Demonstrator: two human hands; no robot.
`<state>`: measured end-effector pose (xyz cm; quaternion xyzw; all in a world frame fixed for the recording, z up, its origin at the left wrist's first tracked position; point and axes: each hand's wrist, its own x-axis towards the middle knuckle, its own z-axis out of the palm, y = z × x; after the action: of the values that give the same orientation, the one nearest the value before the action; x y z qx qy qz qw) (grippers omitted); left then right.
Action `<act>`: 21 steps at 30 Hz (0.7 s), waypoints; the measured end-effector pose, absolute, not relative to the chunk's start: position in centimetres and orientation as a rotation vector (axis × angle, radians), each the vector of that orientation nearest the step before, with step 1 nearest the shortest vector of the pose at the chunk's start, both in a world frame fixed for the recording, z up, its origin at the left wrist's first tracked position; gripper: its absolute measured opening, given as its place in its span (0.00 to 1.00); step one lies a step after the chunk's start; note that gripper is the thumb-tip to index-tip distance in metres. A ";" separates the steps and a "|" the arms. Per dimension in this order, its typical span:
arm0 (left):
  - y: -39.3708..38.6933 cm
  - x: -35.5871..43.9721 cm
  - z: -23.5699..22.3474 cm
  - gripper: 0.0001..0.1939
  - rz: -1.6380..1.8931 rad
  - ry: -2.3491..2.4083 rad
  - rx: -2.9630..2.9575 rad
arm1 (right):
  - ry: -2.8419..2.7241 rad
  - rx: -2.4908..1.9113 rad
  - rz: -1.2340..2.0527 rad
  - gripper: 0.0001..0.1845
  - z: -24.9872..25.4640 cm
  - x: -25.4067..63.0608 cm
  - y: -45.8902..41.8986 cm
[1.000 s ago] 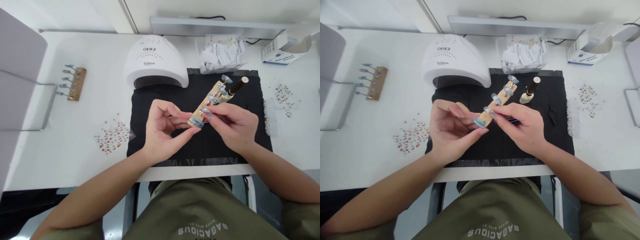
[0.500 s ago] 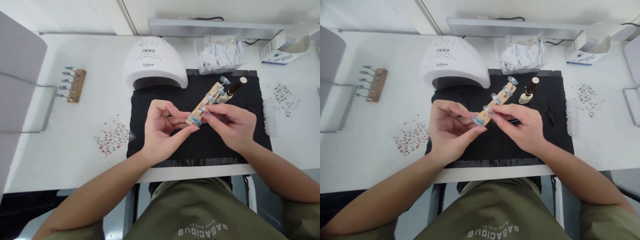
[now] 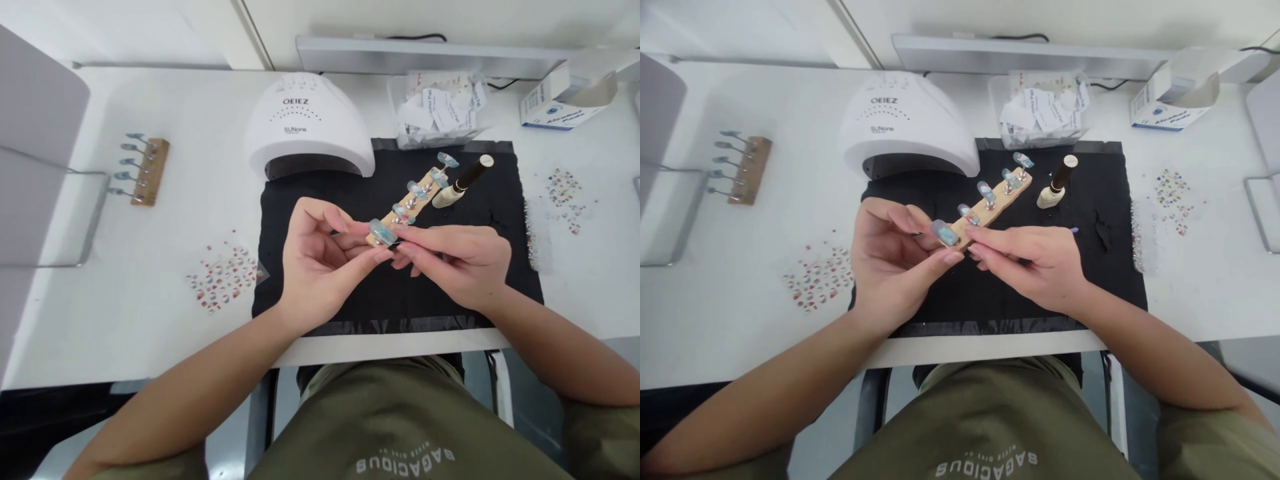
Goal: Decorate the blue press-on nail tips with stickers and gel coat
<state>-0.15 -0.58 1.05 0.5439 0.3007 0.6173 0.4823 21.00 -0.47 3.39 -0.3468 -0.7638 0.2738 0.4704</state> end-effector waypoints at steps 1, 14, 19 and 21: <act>-0.6 -0.1 1.2 0.23 1.506 0.723 1.314 | -1.864 -0.836 0.701 0.23 3.3 20.9 -0.5; -0.8 -0.3 1.5 0.24 1.454 0.516 1.325 | -1.854 -0.716 0.908 0.22 3.3 20.6 -0.7; -0.9 -0.3 1.4 0.24 1.469 0.515 1.347 | -1.800 -0.687 0.995 0.22 3.1 20.6 -0.8; -0.9 -0.3 1.3 0.23 1.466 0.520 1.338 | -1.782 -0.688 0.998 0.21 3.1 20.5 -0.8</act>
<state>-0.30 -0.94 1.26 0.5577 0.2167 0.6111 0.5182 20.54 -0.78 3.07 -0.2812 -0.7283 0.4079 0.4735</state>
